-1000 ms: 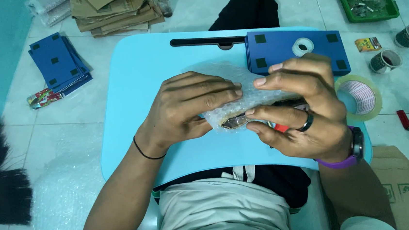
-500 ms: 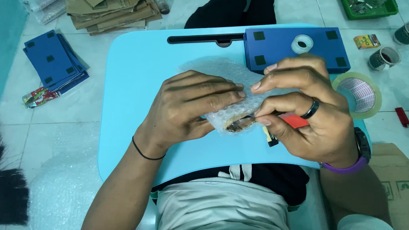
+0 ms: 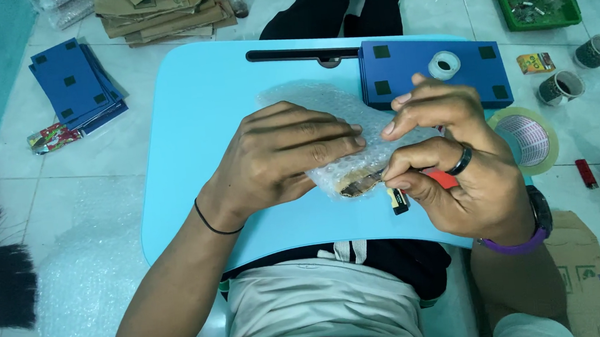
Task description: Wrapping an item in bubble wrap and securing it with tape for shipping.
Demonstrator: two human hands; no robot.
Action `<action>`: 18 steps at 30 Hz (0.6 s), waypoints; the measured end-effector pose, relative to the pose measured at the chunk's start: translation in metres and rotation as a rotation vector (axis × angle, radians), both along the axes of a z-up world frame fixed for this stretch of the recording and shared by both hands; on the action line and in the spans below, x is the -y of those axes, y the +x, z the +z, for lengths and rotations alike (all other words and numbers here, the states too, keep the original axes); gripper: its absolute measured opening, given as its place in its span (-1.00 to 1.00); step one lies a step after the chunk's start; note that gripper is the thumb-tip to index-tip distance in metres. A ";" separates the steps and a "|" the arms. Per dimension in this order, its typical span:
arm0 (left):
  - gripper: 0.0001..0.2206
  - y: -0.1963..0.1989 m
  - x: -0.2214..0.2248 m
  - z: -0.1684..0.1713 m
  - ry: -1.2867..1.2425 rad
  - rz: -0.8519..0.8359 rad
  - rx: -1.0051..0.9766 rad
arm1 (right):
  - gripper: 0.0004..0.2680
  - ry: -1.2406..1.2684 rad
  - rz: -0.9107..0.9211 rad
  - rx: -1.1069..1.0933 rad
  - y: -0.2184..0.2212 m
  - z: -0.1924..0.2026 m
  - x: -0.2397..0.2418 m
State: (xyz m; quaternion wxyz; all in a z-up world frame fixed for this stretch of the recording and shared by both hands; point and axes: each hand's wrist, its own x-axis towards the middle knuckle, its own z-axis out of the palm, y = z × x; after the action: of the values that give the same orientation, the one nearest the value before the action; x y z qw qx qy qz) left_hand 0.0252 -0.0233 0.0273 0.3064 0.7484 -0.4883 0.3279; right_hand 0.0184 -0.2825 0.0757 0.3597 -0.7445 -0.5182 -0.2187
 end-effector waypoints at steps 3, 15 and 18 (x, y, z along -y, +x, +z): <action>-0.82 -0.002 0.003 0.002 -0.018 0.024 0.063 | -0.88 -0.004 0.018 0.033 0.004 -0.002 0.005; -0.86 0.000 0.009 0.010 -0.148 0.027 0.238 | -0.85 -0.007 0.011 0.339 0.004 -0.009 0.008; -0.78 -0.002 0.009 0.005 -0.197 -0.015 0.135 | -0.74 -0.099 -0.069 0.519 -0.001 -0.016 0.019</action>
State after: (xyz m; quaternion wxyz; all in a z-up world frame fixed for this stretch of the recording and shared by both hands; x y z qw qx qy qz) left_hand 0.0235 -0.0325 0.0323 0.3472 0.6874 -0.4787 0.4217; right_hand 0.0171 -0.3016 0.0594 0.1701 -0.6973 -0.5776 -0.3890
